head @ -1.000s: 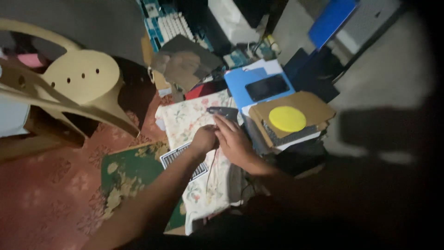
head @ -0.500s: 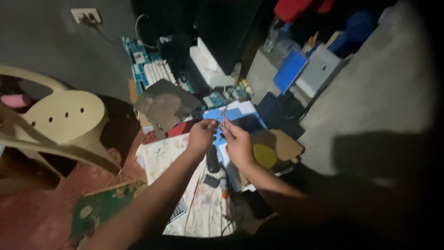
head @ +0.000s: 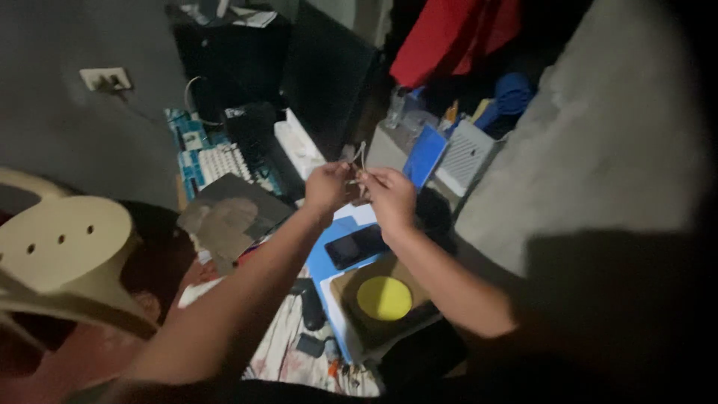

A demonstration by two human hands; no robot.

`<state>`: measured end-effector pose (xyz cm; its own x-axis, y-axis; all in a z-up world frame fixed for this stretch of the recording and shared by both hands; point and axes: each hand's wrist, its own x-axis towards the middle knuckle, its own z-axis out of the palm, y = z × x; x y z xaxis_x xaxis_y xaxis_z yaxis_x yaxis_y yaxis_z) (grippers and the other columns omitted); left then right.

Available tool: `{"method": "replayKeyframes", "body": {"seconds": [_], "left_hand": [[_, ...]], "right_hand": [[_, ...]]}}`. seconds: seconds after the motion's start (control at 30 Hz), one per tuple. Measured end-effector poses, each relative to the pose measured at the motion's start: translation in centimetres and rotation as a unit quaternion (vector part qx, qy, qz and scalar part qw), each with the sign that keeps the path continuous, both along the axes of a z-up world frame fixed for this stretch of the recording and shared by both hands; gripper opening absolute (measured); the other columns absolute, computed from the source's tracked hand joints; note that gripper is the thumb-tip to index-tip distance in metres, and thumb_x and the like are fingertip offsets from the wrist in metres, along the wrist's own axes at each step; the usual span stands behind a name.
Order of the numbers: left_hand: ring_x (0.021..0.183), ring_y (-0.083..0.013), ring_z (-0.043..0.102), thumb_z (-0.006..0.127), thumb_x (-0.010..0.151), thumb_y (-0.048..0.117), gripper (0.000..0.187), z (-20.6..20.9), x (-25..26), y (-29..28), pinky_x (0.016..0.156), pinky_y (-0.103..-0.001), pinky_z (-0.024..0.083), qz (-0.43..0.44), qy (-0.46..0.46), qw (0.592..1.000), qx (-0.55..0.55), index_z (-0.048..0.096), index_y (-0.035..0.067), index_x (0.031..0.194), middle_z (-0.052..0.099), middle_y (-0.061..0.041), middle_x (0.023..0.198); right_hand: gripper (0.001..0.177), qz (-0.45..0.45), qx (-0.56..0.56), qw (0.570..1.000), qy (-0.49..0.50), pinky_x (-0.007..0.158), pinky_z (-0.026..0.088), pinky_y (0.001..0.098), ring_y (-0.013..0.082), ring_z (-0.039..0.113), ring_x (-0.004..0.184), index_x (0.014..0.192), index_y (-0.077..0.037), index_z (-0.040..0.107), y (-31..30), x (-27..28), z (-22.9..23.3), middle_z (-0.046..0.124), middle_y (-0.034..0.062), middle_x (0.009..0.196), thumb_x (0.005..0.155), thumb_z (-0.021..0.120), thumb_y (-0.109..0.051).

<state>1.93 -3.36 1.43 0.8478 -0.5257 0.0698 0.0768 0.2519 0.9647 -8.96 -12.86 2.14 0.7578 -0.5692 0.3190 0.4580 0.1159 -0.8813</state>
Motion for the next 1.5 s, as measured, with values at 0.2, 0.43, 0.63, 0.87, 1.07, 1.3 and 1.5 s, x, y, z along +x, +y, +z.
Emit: {"method": "replayKeyframes", "body": {"seconds": [0.2,0.43,0.63,0.87,1.07,1.3,1.5], "left_hand": [[0.068,-0.0225,0.072,0.060,0.102,0.020,0.027,3.0,4.3,-5.7,0.060,-0.034,0.058,0.034,-0.101,0.991,0.085,0.075,0.000,0.093,0.075,-0.013,0.079],[0.061,-0.0278,0.071,0.073,0.087,0.031,0.028,8.5,5.2,-7.8,0.058,-0.040,0.057,0.047,-0.499,0.759,0.415,0.076,0.004,0.089,0.071,-0.016,0.071],[0.057,-0.0206,0.074,0.071,0.091,0.031,0.037,7.4,10.5,-12.7,0.054,-0.034,0.057,0.011,-0.136,0.958,0.253,0.078,-0.003,0.078,0.075,-0.012,0.067],[0.066,-0.0253,0.075,0.067,0.100,0.033,0.042,10.6,9.9,-14.7,0.062,-0.036,0.062,-0.046,-0.057,0.974,0.215,0.074,-0.007,0.087,0.075,-0.016,0.075],[0.071,-0.0246,0.062,0.049,0.110,0.041,0.051,2.9,18.1,-21.0,0.062,-0.039,0.049,-0.081,-0.079,0.989,0.092,0.067,-0.006,0.112,0.065,-0.011,0.081],[0.080,-0.0151,0.070,0.055,0.103,0.038,0.032,0.1,16.8,-16.0,0.068,-0.032,0.056,-0.052,-0.084,0.994,0.050,0.064,0.008,0.108,0.071,-0.004,0.092],[0.069,-0.0287,0.058,0.055,0.107,0.032,0.040,-3.4,17.6,-14.3,0.062,-0.044,0.047,-0.074,-0.031,0.994,0.070,0.067,-0.006,0.102,0.064,-0.015,0.079]], "right_hand": [[0.027,-0.077,-0.108,0.991,0.021,0.066,0.055,0.0274,0.0150,0.068,0.076,0.114,0.000,0.064,-4.3,1.1,3.2,0.073,0.0079,0.090,0.090,0.074,-0.003],[0.029,-0.175,-0.465,0.866,-0.060,0.086,0.061,0.0356,0.0241,0.073,0.101,0.114,0.001,0.074,-7.1,0.2,6.8,0.071,0.0137,0.114,0.085,0.074,0.000],[0.021,-0.210,-0.629,0.749,0.014,0.084,0.057,0.0417,0.0337,0.071,0.099,0.113,-0.003,0.074,-7.7,-0.5,11.3,0.074,0.0177,0.107,0.093,0.072,-0.007],[0.019,-0.220,-0.699,0.681,0.014,0.085,0.057,0.0464,0.0362,0.071,0.098,0.110,-0.007,0.076,-13.6,2.7,12.1,0.075,0.0175,0.102,0.093,0.068,-0.009],[0.018,-0.206,-0.604,0.765,0.088,0.078,0.058,0.0424,0.0332,0.074,0.088,0.105,-0.003,0.075,-18.5,6.8,13.6,0.074,0.0208,0.098,0.091,0.072,-0.015],[0.014,-0.270,-0.604,0.708,0.247,0.077,0.056,0.0465,0.0369,0.071,0.083,0.097,-0.012,0.081,-23.5,11.4,13.8,0.073,0.0196,0.094,0.092,0.069,-0.015],[0.008,-0.303,-0.611,0.635,0.363,0.082,0.055,0.0452,0.0319,0.073,0.085,0.086,-0.017,0.083,-27.0,15.3,12.0,0.077,0.0124,0.091,0.084,0.075,-0.019]]}}
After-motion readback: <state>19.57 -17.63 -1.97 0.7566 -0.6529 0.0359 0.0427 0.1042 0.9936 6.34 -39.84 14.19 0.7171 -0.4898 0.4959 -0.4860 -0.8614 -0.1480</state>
